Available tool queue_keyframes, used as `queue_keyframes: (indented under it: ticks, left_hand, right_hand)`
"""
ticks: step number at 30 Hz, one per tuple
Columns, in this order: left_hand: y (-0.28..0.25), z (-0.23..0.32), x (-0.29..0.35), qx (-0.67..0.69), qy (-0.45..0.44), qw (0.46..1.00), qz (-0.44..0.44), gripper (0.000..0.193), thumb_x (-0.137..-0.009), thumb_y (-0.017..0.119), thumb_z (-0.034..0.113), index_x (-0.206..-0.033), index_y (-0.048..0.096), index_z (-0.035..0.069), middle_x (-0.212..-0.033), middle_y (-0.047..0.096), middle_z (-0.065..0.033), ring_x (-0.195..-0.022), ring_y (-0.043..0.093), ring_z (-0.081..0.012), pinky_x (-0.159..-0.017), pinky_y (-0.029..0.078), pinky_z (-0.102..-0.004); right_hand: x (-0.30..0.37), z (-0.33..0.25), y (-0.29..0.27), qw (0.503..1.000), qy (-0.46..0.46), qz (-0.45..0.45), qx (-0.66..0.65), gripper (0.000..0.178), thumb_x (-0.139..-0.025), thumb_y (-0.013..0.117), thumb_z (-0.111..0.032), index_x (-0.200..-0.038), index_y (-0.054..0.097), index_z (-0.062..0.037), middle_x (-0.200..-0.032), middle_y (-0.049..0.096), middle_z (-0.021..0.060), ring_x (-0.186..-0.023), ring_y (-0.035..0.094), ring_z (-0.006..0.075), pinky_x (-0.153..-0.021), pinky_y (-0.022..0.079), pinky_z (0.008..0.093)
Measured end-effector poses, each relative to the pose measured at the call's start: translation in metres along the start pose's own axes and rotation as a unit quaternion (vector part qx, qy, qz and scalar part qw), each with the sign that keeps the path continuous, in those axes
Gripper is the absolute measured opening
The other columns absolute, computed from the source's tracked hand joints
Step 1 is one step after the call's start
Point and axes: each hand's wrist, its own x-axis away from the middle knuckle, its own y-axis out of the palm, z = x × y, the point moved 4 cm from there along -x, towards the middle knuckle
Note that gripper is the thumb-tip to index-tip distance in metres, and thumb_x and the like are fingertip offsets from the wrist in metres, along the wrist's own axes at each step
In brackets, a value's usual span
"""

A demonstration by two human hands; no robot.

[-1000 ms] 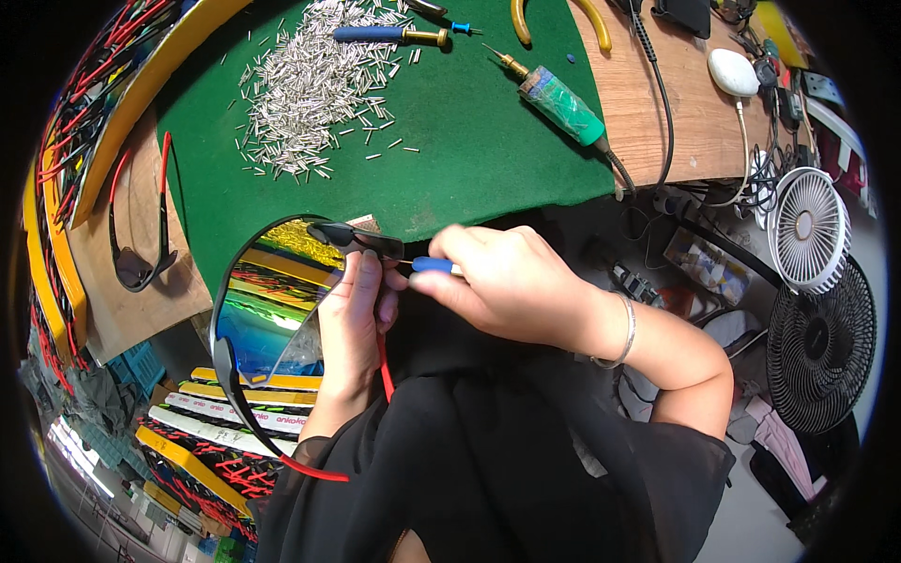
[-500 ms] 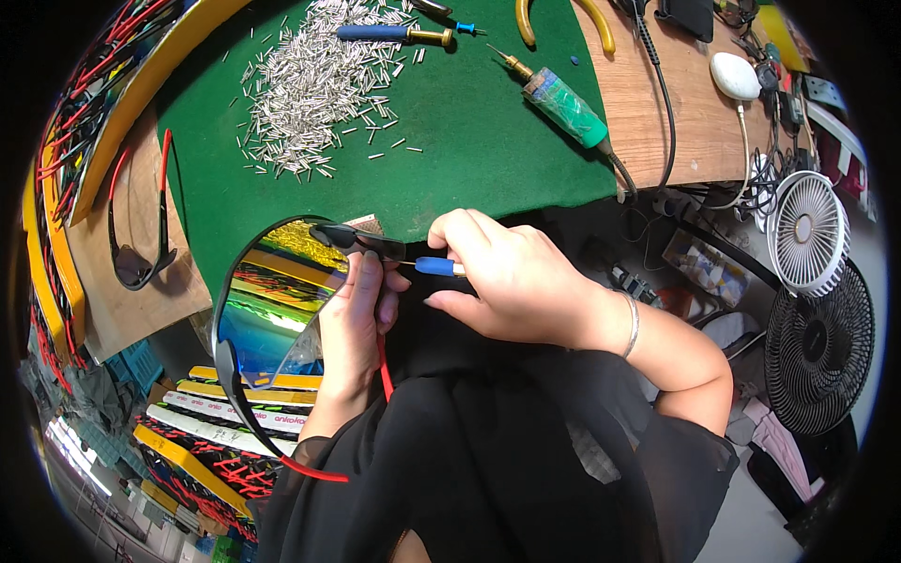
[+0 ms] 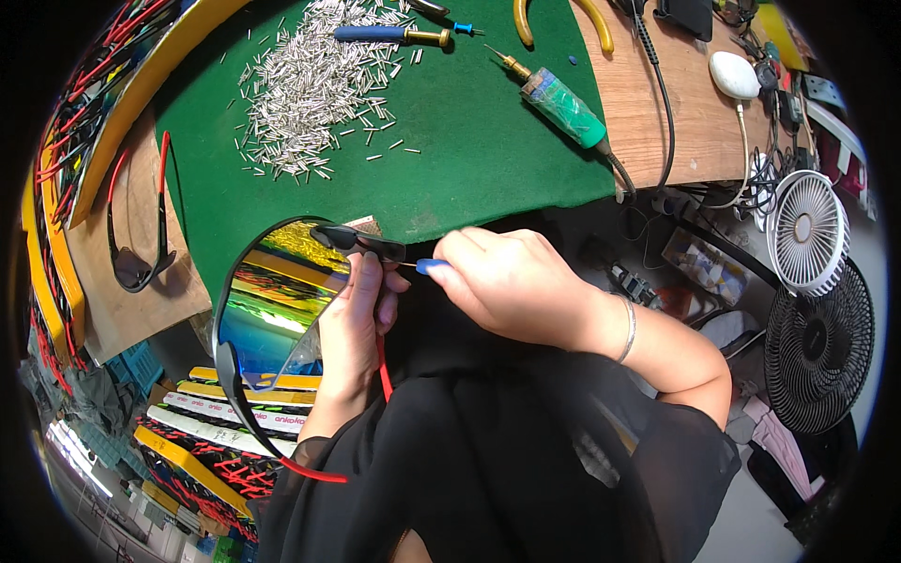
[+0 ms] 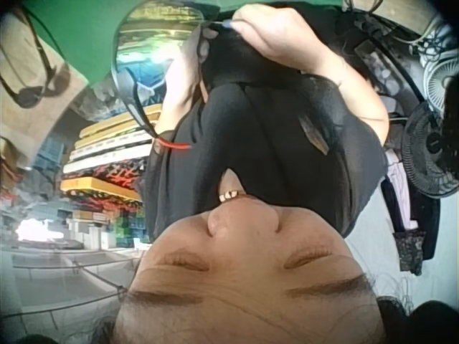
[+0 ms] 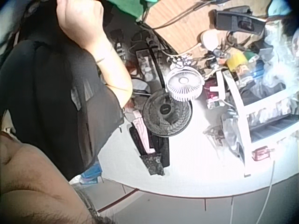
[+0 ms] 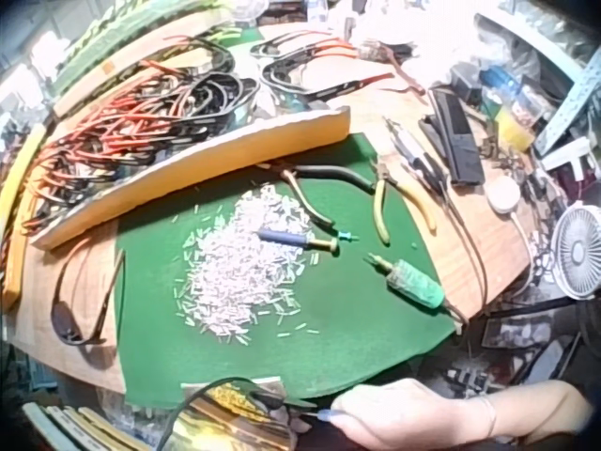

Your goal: The person assembles sunglasses by inserting small metal pins into the frame using a blue-handled tool. They repeatedly pick up pins from a green mat, insert them into the frame, and tap them into place. The person handles multiple sunglasses frames and wires throughout the process.

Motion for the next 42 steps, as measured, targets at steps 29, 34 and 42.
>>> queue_keyframes:
  ticks: [29, 34, 42]
  left_hand:
    - [0.005, 0.005, 0.004, -0.016, 0.023, 0.999, -0.027, 0.024, -0.093, 0.044, 0.026, -0.089, 0.054, 0.005, -0.068, 0.054, -0.0027, -0.046, 0.037, -0.0052, -0.040, 0.026, -0.0172]
    - [0.004, -0.001, -0.002, 0.006, 0.013, 1.000, -0.024, 0.022, -0.093, 0.045, 0.025, -0.089, 0.054, 0.006, -0.069, 0.054, -0.0022, -0.047, 0.038, -0.0050, -0.041, 0.026, -0.0168]
    - [0.000, 0.000, 0.001, 0.019, 0.007, 1.000, -0.004, 0.020, -0.093, 0.045, 0.024, -0.089, 0.055, 0.007, -0.070, 0.055, -0.0022, -0.047, 0.038, -0.0048, -0.041, 0.026, -0.0163]
  right_hand:
    - [0.010, 0.002, 0.005, 0.999, 0.028, 0.019, 0.001, 0.017, -0.080, 0.059, -0.018, -0.075, 0.052, -0.0034, -0.064, 0.053, 0.0094, -0.058, 0.057, 0.0261, -0.051, 0.047, 0.0328]
    - [0.006, 0.002, 0.003, 0.992, 0.071, 0.066, -0.075, 0.014, -0.080, 0.059, -0.015, -0.076, 0.052, -0.0035, -0.065, 0.053, 0.0078, -0.057, 0.056, 0.0247, -0.050, 0.045, 0.0338]
    - [0.001, -0.006, 0.000, 0.996, 0.054, 0.053, -0.038, 0.017, -0.076, 0.063, -0.018, -0.077, 0.054, -0.0036, -0.071, 0.054, 0.0077, -0.061, 0.057, 0.0248, -0.052, 0.047, 0.0319]
